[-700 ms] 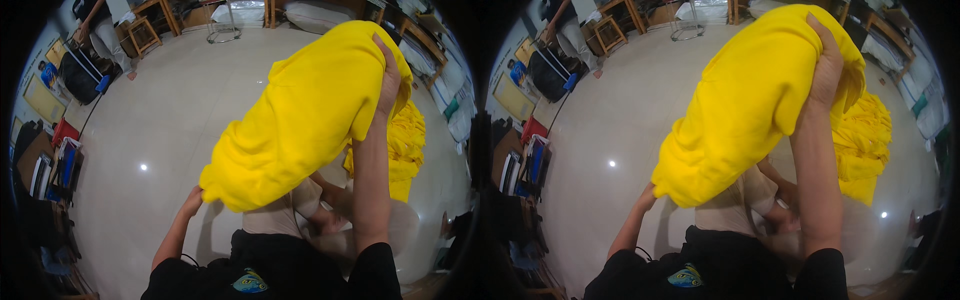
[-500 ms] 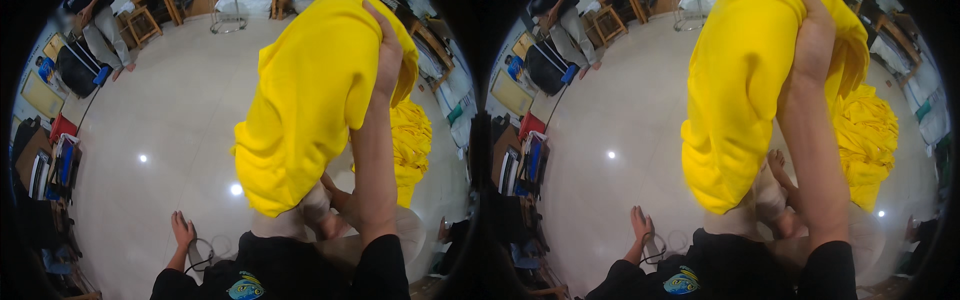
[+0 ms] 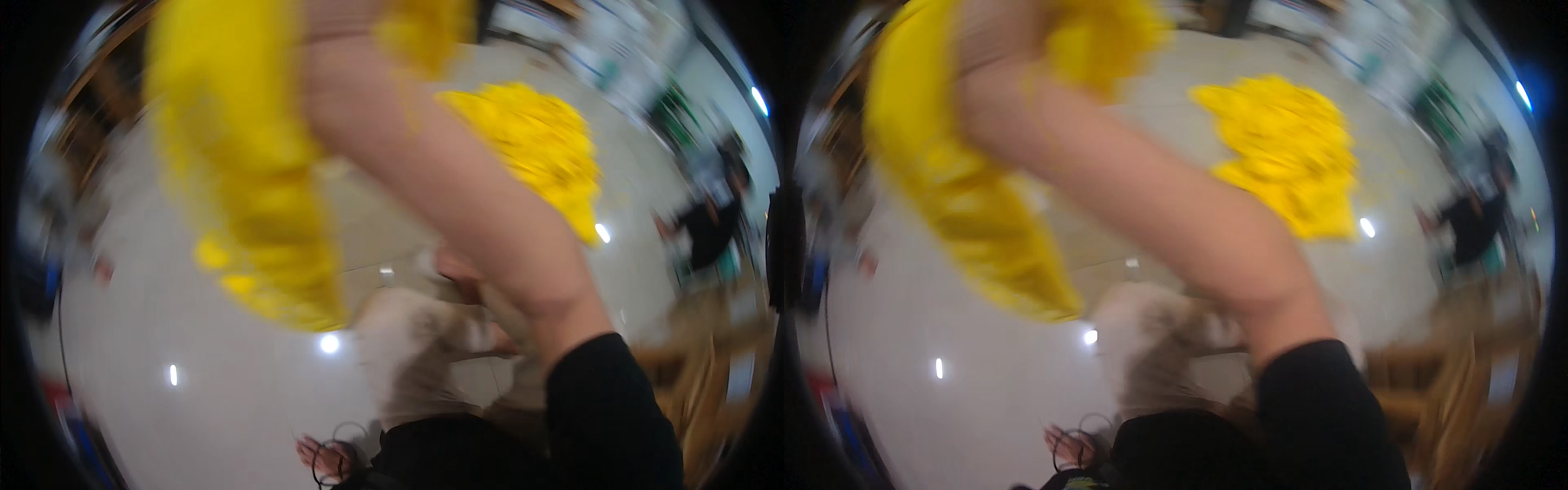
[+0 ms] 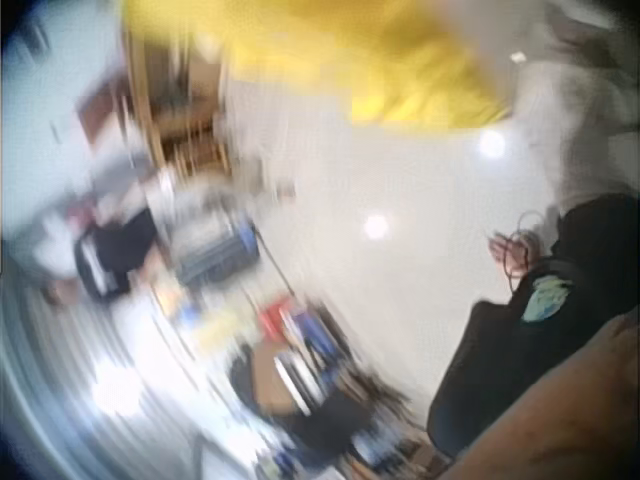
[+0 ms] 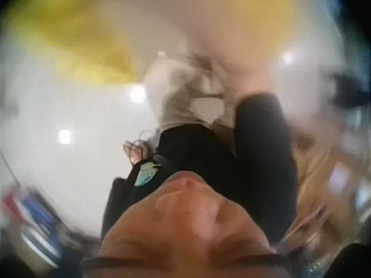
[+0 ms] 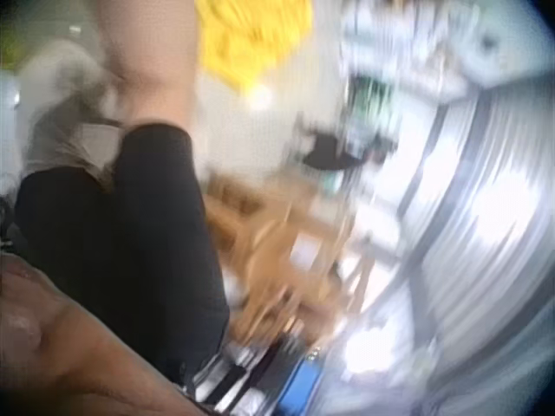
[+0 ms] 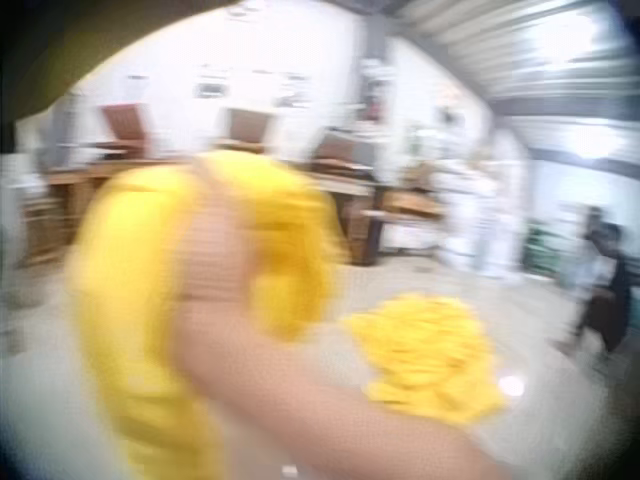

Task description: The person sits on the floor and uses scissors to cut tags and threads off a yellow t-shirt. They repeatedly snip small pieces of fabric and thread from the collar area and then set the shirt aside.

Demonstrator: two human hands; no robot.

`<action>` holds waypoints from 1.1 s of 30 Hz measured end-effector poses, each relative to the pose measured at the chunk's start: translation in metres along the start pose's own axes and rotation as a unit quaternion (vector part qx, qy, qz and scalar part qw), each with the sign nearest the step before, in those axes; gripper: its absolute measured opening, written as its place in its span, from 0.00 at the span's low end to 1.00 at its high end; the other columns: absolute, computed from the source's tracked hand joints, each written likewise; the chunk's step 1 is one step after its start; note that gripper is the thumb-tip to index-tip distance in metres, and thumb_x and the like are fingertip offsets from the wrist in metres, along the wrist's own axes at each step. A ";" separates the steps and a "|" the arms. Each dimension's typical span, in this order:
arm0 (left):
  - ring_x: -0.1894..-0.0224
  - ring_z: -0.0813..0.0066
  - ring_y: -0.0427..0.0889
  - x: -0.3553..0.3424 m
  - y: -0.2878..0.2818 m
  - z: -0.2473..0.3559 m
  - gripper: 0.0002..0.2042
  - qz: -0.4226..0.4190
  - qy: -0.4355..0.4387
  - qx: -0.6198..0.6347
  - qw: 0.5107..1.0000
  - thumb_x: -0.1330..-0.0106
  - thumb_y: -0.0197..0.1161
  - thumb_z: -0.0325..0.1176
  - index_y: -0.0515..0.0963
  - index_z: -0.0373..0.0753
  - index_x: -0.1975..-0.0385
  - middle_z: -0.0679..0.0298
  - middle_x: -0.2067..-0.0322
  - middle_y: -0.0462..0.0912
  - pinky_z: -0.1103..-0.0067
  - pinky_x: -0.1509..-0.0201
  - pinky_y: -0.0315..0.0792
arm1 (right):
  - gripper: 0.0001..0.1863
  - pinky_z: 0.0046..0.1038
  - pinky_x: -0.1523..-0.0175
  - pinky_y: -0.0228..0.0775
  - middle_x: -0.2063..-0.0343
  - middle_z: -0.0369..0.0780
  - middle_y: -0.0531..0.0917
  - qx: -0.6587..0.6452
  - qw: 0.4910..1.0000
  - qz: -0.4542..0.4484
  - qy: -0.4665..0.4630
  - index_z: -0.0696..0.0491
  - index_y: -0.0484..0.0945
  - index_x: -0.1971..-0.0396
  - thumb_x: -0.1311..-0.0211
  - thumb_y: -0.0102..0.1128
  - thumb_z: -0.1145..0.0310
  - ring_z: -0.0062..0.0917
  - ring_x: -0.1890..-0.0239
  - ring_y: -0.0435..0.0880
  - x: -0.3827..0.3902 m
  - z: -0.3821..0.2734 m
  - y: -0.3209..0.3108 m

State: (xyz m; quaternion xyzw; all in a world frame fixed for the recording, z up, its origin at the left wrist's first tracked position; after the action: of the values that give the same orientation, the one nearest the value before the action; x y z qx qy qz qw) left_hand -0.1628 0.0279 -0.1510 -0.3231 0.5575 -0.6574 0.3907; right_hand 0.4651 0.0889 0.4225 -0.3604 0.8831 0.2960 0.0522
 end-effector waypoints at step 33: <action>0.13 0.47 0.62 -0.103 -0.239 0.107 0.52 -0.027 -0.211 0.611 0.762 0.24 0.41 0.80 0.62 0.46 0.12 0.56 0.14 0.65 0.50 0.09 0.51 | 0.27 0.39 0.27 0.77 0.41 0.45 0.90 -0.154 0.932 -0.273 0.182 0.56 0.82 0.32 0.19 0.67 0.54 0.38 0.36 0.88 0.299 -0.009 0.062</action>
State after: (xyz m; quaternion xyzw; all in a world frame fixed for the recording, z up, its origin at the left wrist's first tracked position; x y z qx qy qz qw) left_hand -0.0578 0.0836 0.1042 -0.1613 -0.0683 -0.7844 0.5950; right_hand 0.2050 -0.0621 0.3683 -0.6391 0.6883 0.3319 -0.0870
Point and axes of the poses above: each hand's wrist, its own x-axis away from the middle knuckle, its own y-axis out of the palm, z = x × y, the point moved 9 cm from there along -x, towards the middle knuckle
